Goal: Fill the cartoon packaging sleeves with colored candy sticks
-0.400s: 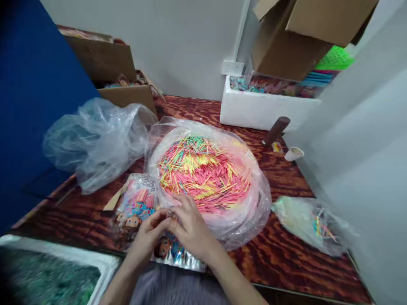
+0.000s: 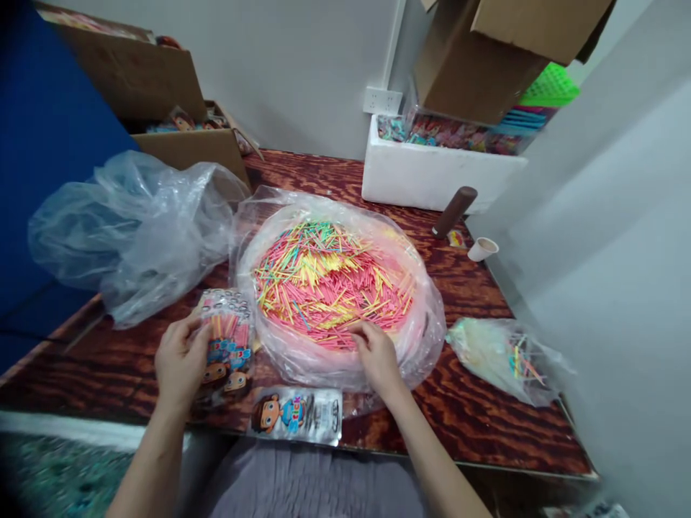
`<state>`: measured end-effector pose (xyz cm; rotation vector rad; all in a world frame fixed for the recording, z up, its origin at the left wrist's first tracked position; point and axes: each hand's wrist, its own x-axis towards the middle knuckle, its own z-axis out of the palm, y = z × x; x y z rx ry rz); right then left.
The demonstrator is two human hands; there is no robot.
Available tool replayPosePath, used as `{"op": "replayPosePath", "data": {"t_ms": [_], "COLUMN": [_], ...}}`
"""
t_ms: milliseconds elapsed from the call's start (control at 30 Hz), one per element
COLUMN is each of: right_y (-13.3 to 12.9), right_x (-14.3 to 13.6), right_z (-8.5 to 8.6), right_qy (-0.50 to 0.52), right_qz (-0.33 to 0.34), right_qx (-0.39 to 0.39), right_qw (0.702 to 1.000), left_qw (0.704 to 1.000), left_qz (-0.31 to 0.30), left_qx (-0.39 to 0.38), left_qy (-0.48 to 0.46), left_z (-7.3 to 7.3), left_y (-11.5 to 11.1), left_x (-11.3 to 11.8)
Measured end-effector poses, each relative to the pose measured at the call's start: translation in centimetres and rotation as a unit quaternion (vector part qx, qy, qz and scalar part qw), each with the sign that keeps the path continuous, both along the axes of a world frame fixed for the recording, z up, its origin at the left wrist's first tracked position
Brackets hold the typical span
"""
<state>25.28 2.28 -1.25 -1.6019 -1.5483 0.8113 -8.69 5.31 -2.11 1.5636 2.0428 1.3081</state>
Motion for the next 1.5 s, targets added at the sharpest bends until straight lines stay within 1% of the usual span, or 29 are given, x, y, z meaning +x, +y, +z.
{"op": "replayPosePath", "data": {"t_ms": [33, 67, 133, 167, 233, 300, 333, 367, 400, 433, 467, 500, 533, 567, 667, 733, 800, 867, 933, 1033, 1100, 1133, 1167, 1233, 1367, 1500], "right_y": [0.3, 0.5, 0.7, 0.7, 0.3, -0.4, -1.0, -1.6, -2.2, -2.8, -3.2, -3.6, -3.8, -3.9, -3.2, -2.2, -1.0, -0.1, 0.5, 0.8, 0.8, 0.8, 0.9, 1.0, 1.3, 2.0], "right_x": [0.3, 0.3, -0.2, -0.7, -1.7, -2.8, -3.3, -3.6, -4.0, -4.2, -4.3, -4.3, -4.3, -4.2, -3.8, -3.7, -3.8, -4.2, -4.7, -5.5, -5.7, -5.7, -5.6, -5.2, -3.6, -2.3], "right_z": [-0.3, -0.5, -0.5, -0.4, -0.1, -0.1, -0.2, -0.4, -0.6, -0.8, -1.0, -1.2, -1.3, -1.3, -1.2, -1.1, -0.9, -0.6, -0.2, 0.4, 0.5, 0.4, 0.2, -0.4, -1.6, -1.5], "right_qy": [-0.047, -0.091, -0.168, -0.199, -0.245, -0.276, -0.288, -0.298, -0.307, -0.314, -0.319, -0.321, -0.319, -0.313, -0.283, -0.282, -0.322, -0.386, -0.447, -0.503, -0.522, -0.526, -0.526, -0.507, -0.424, -0.353], "right_qz": [0.013, 0.031, 0.07, 0.086, 0.122, 0.17, 0.194, 0.214, 0.226, 0.231, 0.231, 0.228, 0.227, 0.226, 0.217, 0.19, 0.168, 0.174, 0.205, 0.257, 0.273, 0.275, 0.273, 0.264, 0.23, 0.17], "right_qx": [0.009, 0.017, 0.032, 0.038, 0.04, 0.032, 0.031, 0.033, 0.038, 0.044, 0.049, 0.051, 0.049, 0.045, 0.033, 0.036, 0.049, 0.065, 0.082, 0.107, 0.112, 0.109, 0.105, 0.093, 0.067, 0.041], "right_qw": [0.999, 0.995, 0.983, 0.976, 0.961, 0.946, 0.937, 0.93, 0.924, 0.92, 0.918, 0.918, 0.919, 0.921, 0.934, 0.94, 0.93, 0.903, 0.867, 0.818, 0.801, 0.797, 0.799, 0.815, 0.873, 0.919], "left_qw": [0.997, 0.993, 0.986, 0.984, 0.981, 0.979, 0.979, 0.977, 0.972, 0.96, 0.941, 0.924, 0.913, 0.906, 0.906, 0.907, 0.907, 0.91, 0.913, 0.916, 0.916, 0.916, 0.916, 0.915, 0.916, 0.917], "left_qz": [0.002, 0.005, 0.013, 0.023, 0.043, 0.037, 0.01, -0.037, -0.108, -0.196, -0.273, -0.322, -0.347, -0.359, -0.352, -0.344, -0.337, -0.329, -0.323, -0.32, -0.321, -0.323, -0.324, -0.327, -0.333, -0.339], "left_qx": [0.004, 0.006, 0.005, 0.007, 0.024, 0.06, 0.082, 0.103, 0.109, 0.096, 0.08, 0.058, 0.043, 0.028, 0.007, 0.007, 0.005, 0.002, 0.002, 0.008, 0.01, 0.009, 0.006, 0.002, 0.005, -0.003], "left_qy": [0.071, 0.121, 0.168, 0.177, 0.187, 0.189, 0.186, 0.183, 0.177, 0.176, 0.184, 0.201, 0.212, 0.22, 0.234, 0.243, 0.252, 0.254, 0.251, 0.244, 0.241, 0.239, 0.238, 0.236, 0.226, 0.213], "left_z": [-0.7, -1.3, -1.7, -1.5, -0.5, 0.7, 1.3, 1.6, 1.8, 1.8, 1.5, 1.1, 0.7, 0.2, -1.1, -1.4, -1.4, -1.4, -1.5, -1.9, -2.0, -2.1, -2.0, -1.9, -1.6, -1.3], "left_y": [0.6, 1.0, 1.2, 1.0, 0.3, -0.9, -1.6, -2.2, -2.9, -3.4, -3.9, -4.3, -4.6, -4.8, -5.1, -5.2, -5.4, -5.6, -5.7, -5.7, -5.7, -5.6, -5.6, -5.6, -5.5, -5.4], "left_x": [-0.2, -0.4, -0.4, -0.2, 0.6, 2.2, 3.4, 4.8, 6.2, 7.6, 8.9, 10.0, 10.8, 11.3, 11.4, 11.0, 10.6, 10.6, 10.7, 10.9, 10.8, 10.8, 10.7, 10.6, 10.4, 10.4]}}
